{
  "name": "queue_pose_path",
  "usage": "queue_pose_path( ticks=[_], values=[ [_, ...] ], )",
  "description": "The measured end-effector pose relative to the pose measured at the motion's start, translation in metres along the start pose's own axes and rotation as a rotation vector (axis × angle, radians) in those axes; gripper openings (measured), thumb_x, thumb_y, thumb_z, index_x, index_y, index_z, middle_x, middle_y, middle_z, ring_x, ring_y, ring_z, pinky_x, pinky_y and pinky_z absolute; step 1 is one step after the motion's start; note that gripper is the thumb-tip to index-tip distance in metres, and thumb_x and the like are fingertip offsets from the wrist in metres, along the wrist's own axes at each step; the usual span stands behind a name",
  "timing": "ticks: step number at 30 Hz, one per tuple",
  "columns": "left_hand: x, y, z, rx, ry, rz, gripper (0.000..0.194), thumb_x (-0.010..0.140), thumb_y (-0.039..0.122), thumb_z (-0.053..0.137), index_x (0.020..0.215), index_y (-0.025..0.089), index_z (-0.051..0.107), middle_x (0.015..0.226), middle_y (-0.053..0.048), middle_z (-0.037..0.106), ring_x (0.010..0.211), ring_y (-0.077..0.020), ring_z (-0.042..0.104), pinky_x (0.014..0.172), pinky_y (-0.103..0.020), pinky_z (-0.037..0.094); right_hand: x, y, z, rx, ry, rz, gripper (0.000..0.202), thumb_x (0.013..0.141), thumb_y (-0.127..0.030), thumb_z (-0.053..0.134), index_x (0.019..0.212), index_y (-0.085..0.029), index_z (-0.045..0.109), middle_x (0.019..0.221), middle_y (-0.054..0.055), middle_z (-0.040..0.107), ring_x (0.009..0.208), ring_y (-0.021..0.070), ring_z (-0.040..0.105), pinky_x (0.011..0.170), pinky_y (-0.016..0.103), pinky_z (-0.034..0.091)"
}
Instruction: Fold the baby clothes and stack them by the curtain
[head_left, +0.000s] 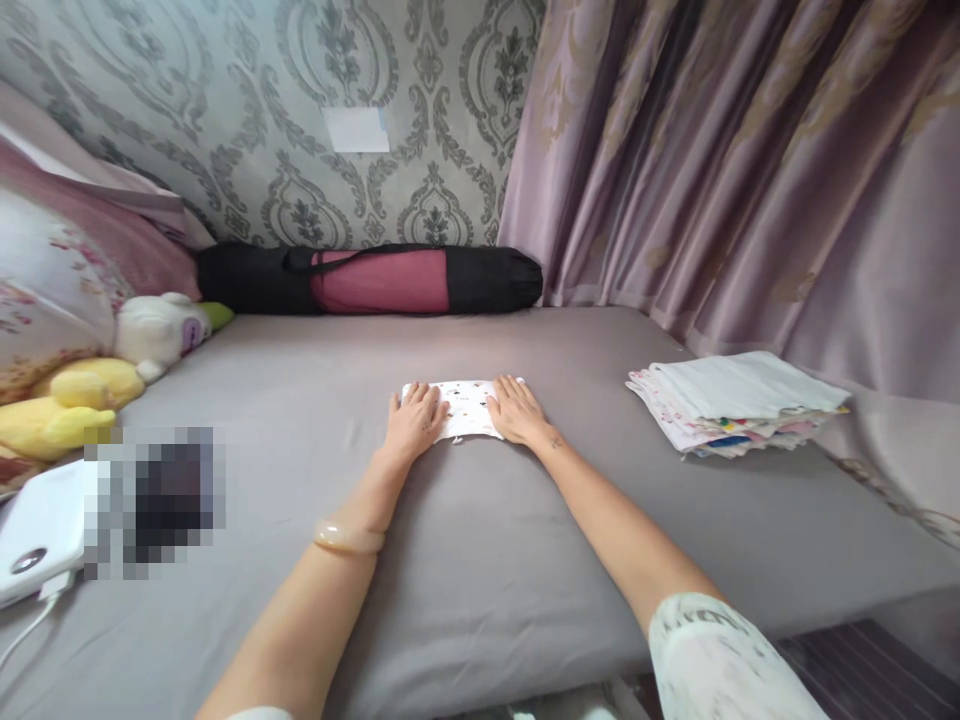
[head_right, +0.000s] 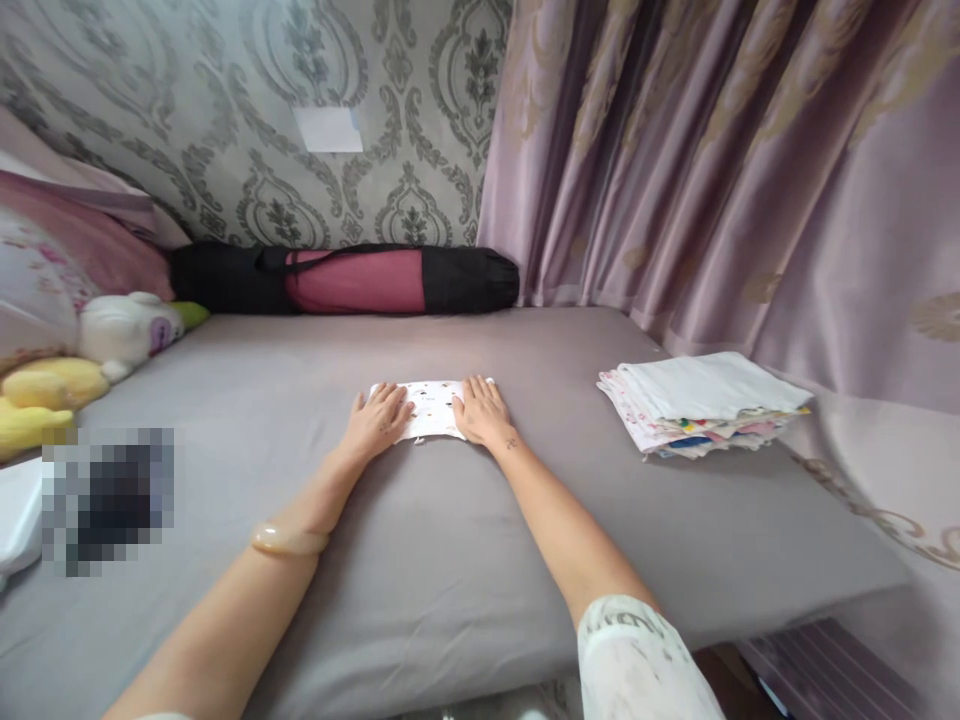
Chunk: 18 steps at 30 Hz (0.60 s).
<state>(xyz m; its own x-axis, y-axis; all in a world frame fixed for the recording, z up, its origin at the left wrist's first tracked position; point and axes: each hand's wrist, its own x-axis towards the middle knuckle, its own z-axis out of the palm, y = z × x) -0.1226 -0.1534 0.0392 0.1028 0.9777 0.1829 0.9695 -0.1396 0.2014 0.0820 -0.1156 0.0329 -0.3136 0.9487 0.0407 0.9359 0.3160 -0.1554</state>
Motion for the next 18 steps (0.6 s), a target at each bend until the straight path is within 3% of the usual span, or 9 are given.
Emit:
queue_pose_path(
  ticks=[10, 18],
  values=[
    [0.001, -0.001, 0.001, -0.038, 0.013, -0.022, 0.035, 0.098, 0.036, 0.033, 0.125, 0.024, 0.052, 0.145, -0.01, 0.048, 0.138, -0.0259, 0.036, 0.113, -0.055, 0.025, 0.002, -0.006, -0.012, 0.004, -0.056, 0.028, 0.062, 0.098, -0.037, 0.021, 0.148, -0.001, 0.032, 0.155, 0.017, 0.031, 0.145, 0.0252, 0.023, 0.118, 0.039, 0.011],
    [0.002, -0.005, 0.0, -0.042, 0.123, 0.019, 0.037, 0.099, 0.031, 0.03, 0.127, 0.023, 0.054, 0.14, -0.008, 0.054, 0.137, -0.0228, 0.04, 0.114, -0.048, 0.026, 0.007, -0.046, -0.008, 0.085, 0.095, -0.068, 0.058, 0.1, -0.04, 0.023, 0.15, -0.012, 0.032, 0.157, 0.011, 0.028, 0.146, 0.023, 0.019, 0.118, 0.044, 0.01]
  ],
)
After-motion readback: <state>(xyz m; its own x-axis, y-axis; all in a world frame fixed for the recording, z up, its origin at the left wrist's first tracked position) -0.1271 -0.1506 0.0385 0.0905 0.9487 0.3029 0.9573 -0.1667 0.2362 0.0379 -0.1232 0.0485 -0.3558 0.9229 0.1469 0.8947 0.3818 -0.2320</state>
